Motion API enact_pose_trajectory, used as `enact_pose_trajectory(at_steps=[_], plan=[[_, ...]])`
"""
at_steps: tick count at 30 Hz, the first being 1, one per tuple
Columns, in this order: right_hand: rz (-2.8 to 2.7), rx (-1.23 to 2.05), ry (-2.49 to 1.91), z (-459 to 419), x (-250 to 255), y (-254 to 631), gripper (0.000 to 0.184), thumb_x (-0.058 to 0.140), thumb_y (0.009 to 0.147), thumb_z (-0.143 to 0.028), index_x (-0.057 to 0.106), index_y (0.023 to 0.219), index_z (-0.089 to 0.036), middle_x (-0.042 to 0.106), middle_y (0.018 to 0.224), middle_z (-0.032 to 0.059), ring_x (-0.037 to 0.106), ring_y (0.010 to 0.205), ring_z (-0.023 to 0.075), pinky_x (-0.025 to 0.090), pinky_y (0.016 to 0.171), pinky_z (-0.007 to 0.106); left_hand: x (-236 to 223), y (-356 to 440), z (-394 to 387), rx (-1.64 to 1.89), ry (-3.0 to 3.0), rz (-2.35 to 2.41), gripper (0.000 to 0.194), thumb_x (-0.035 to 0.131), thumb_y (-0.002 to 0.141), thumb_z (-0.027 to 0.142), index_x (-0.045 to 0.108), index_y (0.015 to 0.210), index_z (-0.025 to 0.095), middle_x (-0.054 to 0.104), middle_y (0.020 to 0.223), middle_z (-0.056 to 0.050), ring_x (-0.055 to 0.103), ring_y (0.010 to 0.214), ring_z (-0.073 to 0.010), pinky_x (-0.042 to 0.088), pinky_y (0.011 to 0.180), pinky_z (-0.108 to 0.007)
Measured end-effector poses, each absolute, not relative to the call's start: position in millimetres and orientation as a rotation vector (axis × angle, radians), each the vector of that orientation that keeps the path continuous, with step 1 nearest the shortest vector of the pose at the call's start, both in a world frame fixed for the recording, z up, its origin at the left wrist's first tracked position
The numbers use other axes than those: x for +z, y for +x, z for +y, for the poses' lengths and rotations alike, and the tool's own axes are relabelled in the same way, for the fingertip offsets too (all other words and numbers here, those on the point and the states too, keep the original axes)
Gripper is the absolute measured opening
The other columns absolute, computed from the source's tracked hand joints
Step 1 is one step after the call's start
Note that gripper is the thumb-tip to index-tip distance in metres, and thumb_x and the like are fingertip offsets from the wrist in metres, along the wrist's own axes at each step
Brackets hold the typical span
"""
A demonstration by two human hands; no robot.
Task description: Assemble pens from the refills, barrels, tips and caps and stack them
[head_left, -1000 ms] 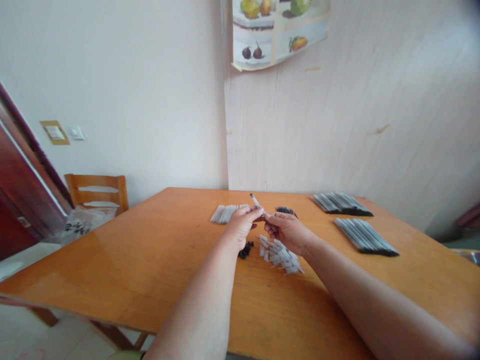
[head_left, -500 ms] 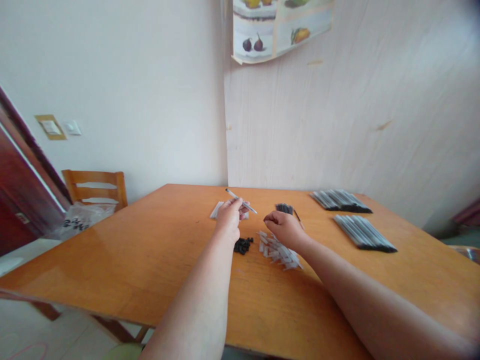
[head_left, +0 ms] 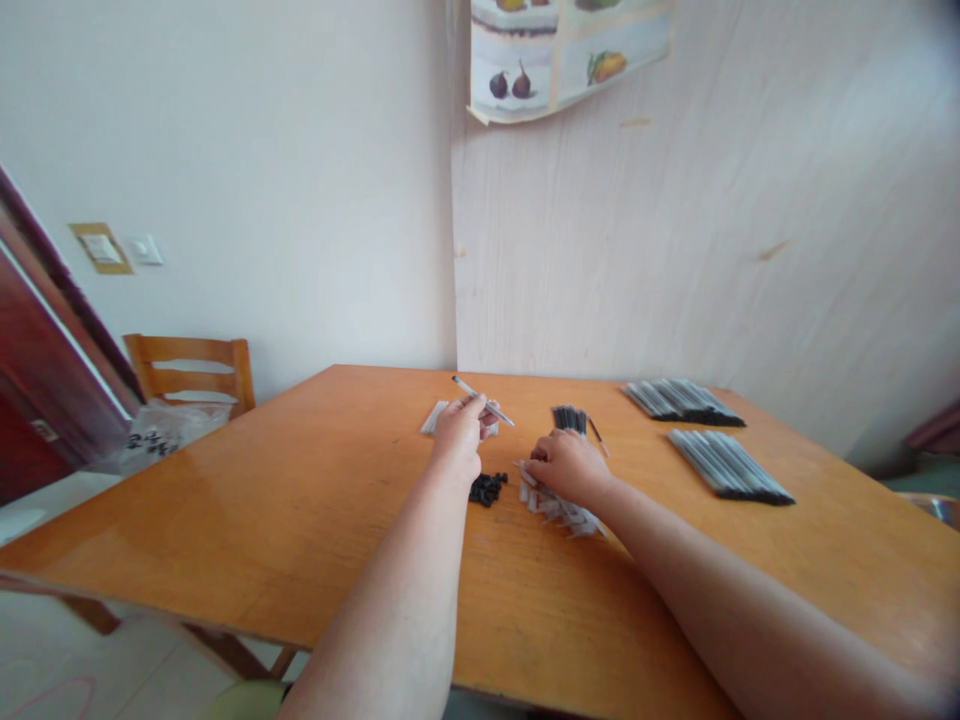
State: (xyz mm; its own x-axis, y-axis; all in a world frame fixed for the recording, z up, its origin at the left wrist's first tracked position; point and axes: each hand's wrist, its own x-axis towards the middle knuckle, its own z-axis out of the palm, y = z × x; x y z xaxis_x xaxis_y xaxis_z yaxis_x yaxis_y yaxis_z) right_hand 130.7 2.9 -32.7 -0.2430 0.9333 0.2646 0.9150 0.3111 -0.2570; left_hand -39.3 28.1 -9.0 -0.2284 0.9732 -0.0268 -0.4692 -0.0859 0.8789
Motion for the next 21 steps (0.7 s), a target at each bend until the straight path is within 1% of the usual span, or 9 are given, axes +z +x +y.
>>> enact_pose_trajectory(at_steps=[6,11,17,21], plan=[[-2.258,0.031,-1.667,4,-34,130,0.023,0.063,0.081,-0.040,0.077,0.076,-0.022,0.069,0.086,0.0137,0.059,0.091,0.0267,0.038,0.069,0.033,-11,-39,30,1.583,0.739,0.998,0.015,0.069,0.075,0.025,0.062,0.084,0.015,0.073,0.079,-0.008,0.064,0.060,-0.0115,0.034,0.048,-0.019],[-2.215,0.068,-1.621,5,-33,129,0.021,0.064,0.079,-0.037,0.074,0.072,-0.020,0.070,0.084,0.0124,0.060,0.082,0.0234,0.037,0.065,0.031,-9,-40,30,1.586,0.737,0.987,0.016,0.070,0.075,0.025,0.060,0.083,0.016,0.071,0.074,-0.007,0.065,0.059,-0.0121,0.033,0.048,-0.019],[-1.965,0.245,-1.559,2,-25,129,0.022,0.059,0.083,-0.038,0.068,0.079,-0.019,0.069,0.073,0.0063,0.058,0.065,0.0168,0.034,0.058,0.028,-8,-40,28,1.611,0.732,0.973,0.018,0.071,0.074,0.027,0.059,0.082,0.016,0.070,0.072,-0.005,0.065,0.057,-0.0118,0.033,0.047,-0.019],[-1.867,0.367,-1.413,-1,-21,126,0.015,0.060,0.080,-0.032,0.065,0.081,-0.018,0.068,0.073,0.0040,0.056,0.064,0.0145,0.035,0.057,0.026,-10,-40,31,1.619,0.735,0.982,0.017,0.070,0.076,0.027,0.059,0.083,0.016,0.071,0.074,-0.006,0.066,0.061,-0.0129,0.034,0.046,-0.018]])
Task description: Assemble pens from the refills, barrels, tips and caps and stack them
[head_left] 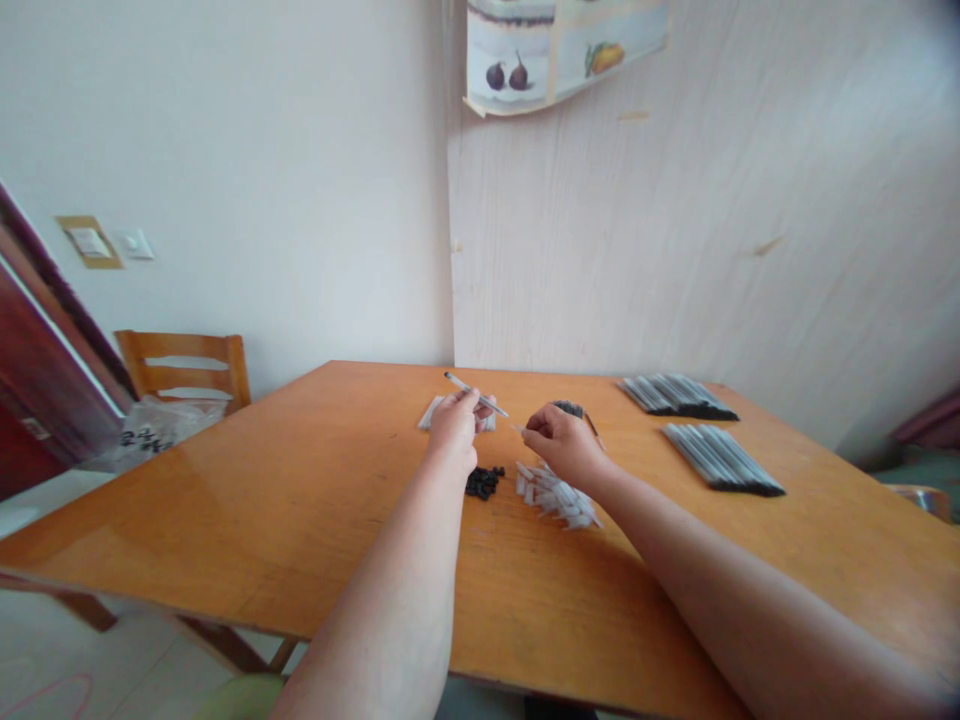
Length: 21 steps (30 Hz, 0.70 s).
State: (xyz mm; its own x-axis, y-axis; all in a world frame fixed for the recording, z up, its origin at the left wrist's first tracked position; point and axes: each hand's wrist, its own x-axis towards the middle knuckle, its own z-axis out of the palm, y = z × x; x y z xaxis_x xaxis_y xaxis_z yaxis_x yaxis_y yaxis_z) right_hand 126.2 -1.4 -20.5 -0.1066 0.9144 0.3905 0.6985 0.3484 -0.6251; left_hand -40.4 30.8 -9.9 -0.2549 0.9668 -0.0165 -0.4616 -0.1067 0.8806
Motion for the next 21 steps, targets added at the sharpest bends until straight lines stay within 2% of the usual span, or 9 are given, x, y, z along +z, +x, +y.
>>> enact_pose_trajectory(at_steps=[8,21], plan=[[-1.811,0.483,-1.354,-5.7,-16.1,122.6,0.015,0.060,0.080,-0.032,0.065,0.084,-0.018,0.065,0.071,0.0022,0.054,0.062,0.0136,0.037,0.057,0.026,-14.3,-39.1,34.5,1.617,0.751,0.971,0.019,0.071,0.076,0.028,0.060,0.084,0.015,0.072,0.079,-0.009,0.068,0.067,-0.0147,0.036,0.047,-0.017],[-1.773,0.446,-1.321,-2.1,-21.0,122.2,0.020,0.058,0.081,-0.035,0.066,0.084,-0.017,0.062,0.066,0.0004,0.051,0.059,0.0124,0.034,0.054,0.024,-16.2,-31.9,30.0,1.548,0.840,0.956,0.016,0.067,0.079,0.027,0.060,0.086,0.015,0.073,0.083,-0.010,0.067,0.066,-0.0122,0.041,0.052,-0.018]])
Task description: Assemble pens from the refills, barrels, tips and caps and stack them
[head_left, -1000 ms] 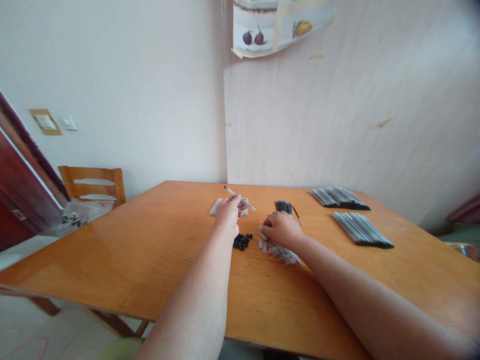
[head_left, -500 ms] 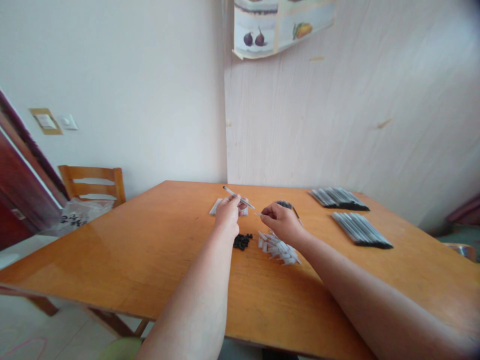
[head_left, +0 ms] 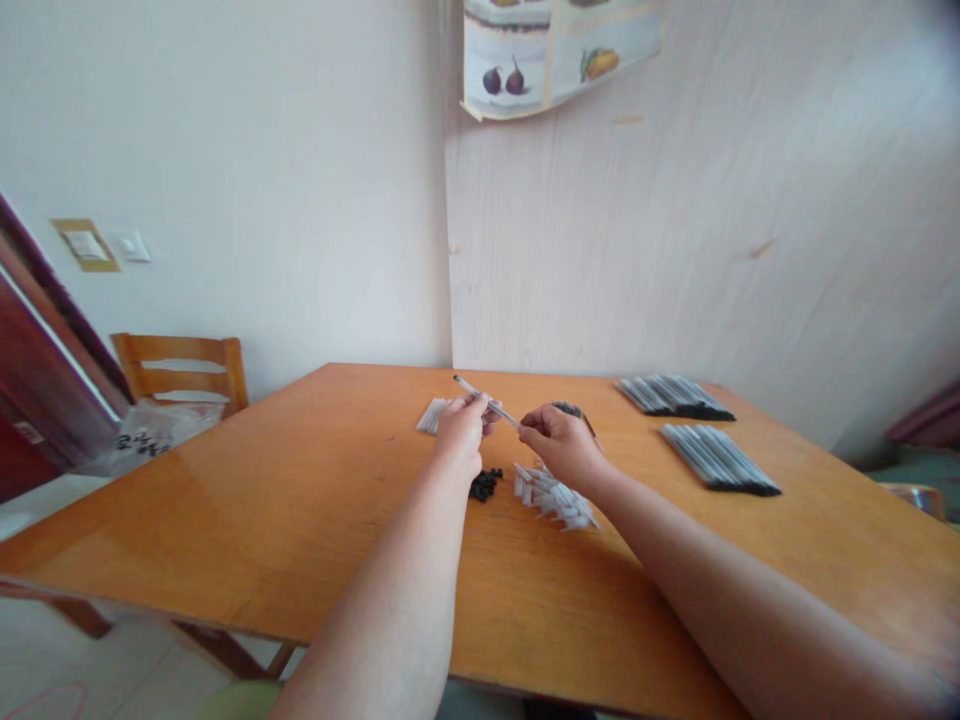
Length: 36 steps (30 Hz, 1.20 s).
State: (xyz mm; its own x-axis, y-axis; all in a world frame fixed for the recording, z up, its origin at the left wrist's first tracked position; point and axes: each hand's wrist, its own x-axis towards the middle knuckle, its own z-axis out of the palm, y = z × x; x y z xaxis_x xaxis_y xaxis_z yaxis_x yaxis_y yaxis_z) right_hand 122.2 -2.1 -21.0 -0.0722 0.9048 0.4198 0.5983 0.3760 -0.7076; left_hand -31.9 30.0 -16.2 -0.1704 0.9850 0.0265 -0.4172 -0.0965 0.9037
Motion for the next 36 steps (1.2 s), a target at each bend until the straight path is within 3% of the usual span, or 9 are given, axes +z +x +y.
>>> enact_pose_trajectory(at_steps=[12,36], plan=[[-1.691,0.507,-1.283,-6,-16,121,0.020,0.057,0.081,-0.035,0.064,0.084,-0.016,0.060,0.065,-0.0003,0.050,0.059,0.0120,0.035,0.055,0.024,-8,-24,16,1.484,0.897,0.964,0.016,0.070,0.074,0.025,0.060,0.082,0.015,0.072,0.082,-0.007,0.068,0.068,-0.0127,0.043,0.062,-0.022],[-1.786,0.231,-1.248,-5,-15,126,0.014,0.053,0.085,-0.027,0.062,0.081,-0.018,0.062,0.067,0.0021,0.052,0.063,0.0146,0.036,0.058,0.025,-11,-10,12,1.519,0.789,0.832,0.011,0.065,0.078,0.019,0.055,0.079,0.016,0.069,0.074,-0.004,0.066,0.064,-0.0118,0.049,0.064,-0.024]])
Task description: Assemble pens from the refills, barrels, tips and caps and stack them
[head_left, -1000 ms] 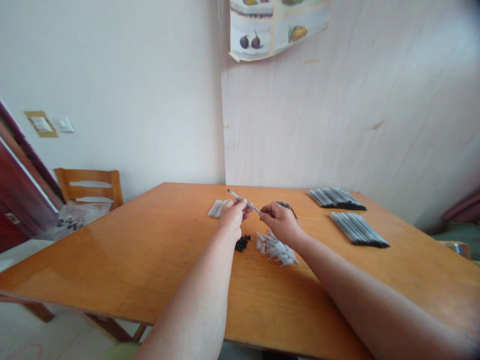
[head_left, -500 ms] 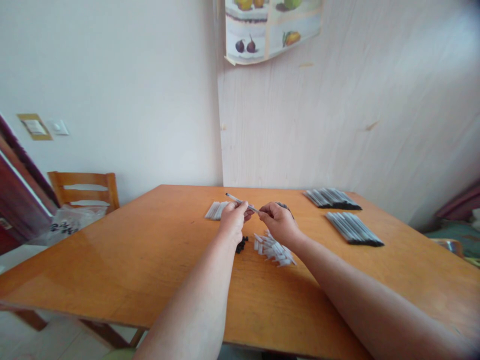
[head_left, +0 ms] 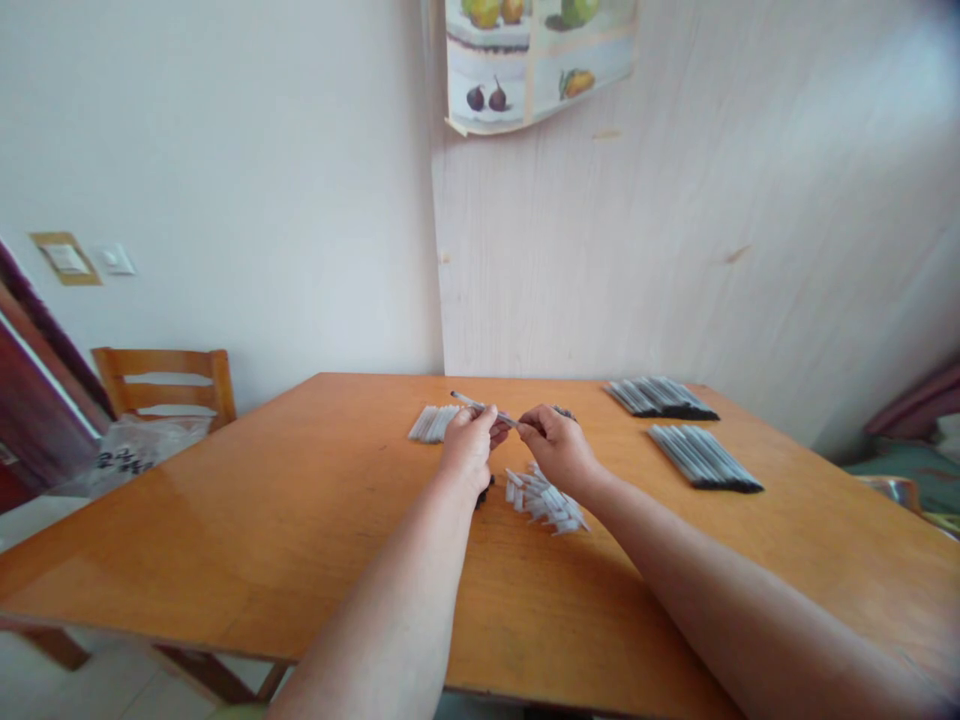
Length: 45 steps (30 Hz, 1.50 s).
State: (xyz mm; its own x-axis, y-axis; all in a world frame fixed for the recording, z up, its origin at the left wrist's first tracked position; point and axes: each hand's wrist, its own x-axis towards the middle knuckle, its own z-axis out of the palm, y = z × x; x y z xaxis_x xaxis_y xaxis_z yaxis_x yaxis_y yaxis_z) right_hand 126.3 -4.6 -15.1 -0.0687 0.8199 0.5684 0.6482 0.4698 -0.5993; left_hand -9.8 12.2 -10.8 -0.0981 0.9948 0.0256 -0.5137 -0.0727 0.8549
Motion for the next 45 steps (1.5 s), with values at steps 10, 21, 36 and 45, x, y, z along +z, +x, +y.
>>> enact_pose_trajectory(at_steps=[10,21,36,45], plan=[[-1.799,0.257,-1.223,-4,-13,129,0.015,0.052,0.086,-0.028,0.062,0.082,-0.017,0.061,0.067,0.0013,0.052,0.063,0.0139,0.036,0.058,0.024,-9,-9,10,1.495,0.790,0.815,0.012,0.065,0.079,0.019,0.054,0.080,0.016,0.069,0.076,-0.005,0.066,0.064,-0.0120,0.050,0.065,-0.024],[-1.886,0.303,-1.291,-3,-15,130,0.023,0.054,0.088,-0.036,0.067,0.090,-0.017,0.067,0.074,0.0030,0.056,0.066,0.0140,0.037,0.060,0.024,-12,-13,14,1.568,0.943,0.837,0.020,0.068,0.076,0.027,0.054,0.086,0.018,0.068,0.079,-0.003,0.066,0.071,-0.0129,0.050,0.071,-0.026],[-1.605,0.227,-1.146,-8,9,138,0.035,0.045,0.092,-0.043,0.067,0.096,-0.017,0.064,0.070,0.0024,0.056,0.062,0.0138,0.039,0.058,0.024,-22,-15,16,1.556,1.847,1.187,0.011,0.062,0.079,0.024,0.070,0.087,0.025,0.069,0.083,-0.004,0.060,0.076,-0.0177,0.041,0.074,-0.027],[-1.709,0.135,-1.392,-8,20,143,0.019,0.052,0.084,-0.028,0.070,0.082,-0.020,0.068,0.071,0.0027,0.059,0.067,0.0146,0.037,0.060,0.024,-14,-19,6,1.300,2.484,1.570,0.022,0.050,0.087,0.024,0.069,0.098,0.024,0.070,0.094,-0.009,0.061,0.092,-0.0241,0.040,0.081,-0.034]])
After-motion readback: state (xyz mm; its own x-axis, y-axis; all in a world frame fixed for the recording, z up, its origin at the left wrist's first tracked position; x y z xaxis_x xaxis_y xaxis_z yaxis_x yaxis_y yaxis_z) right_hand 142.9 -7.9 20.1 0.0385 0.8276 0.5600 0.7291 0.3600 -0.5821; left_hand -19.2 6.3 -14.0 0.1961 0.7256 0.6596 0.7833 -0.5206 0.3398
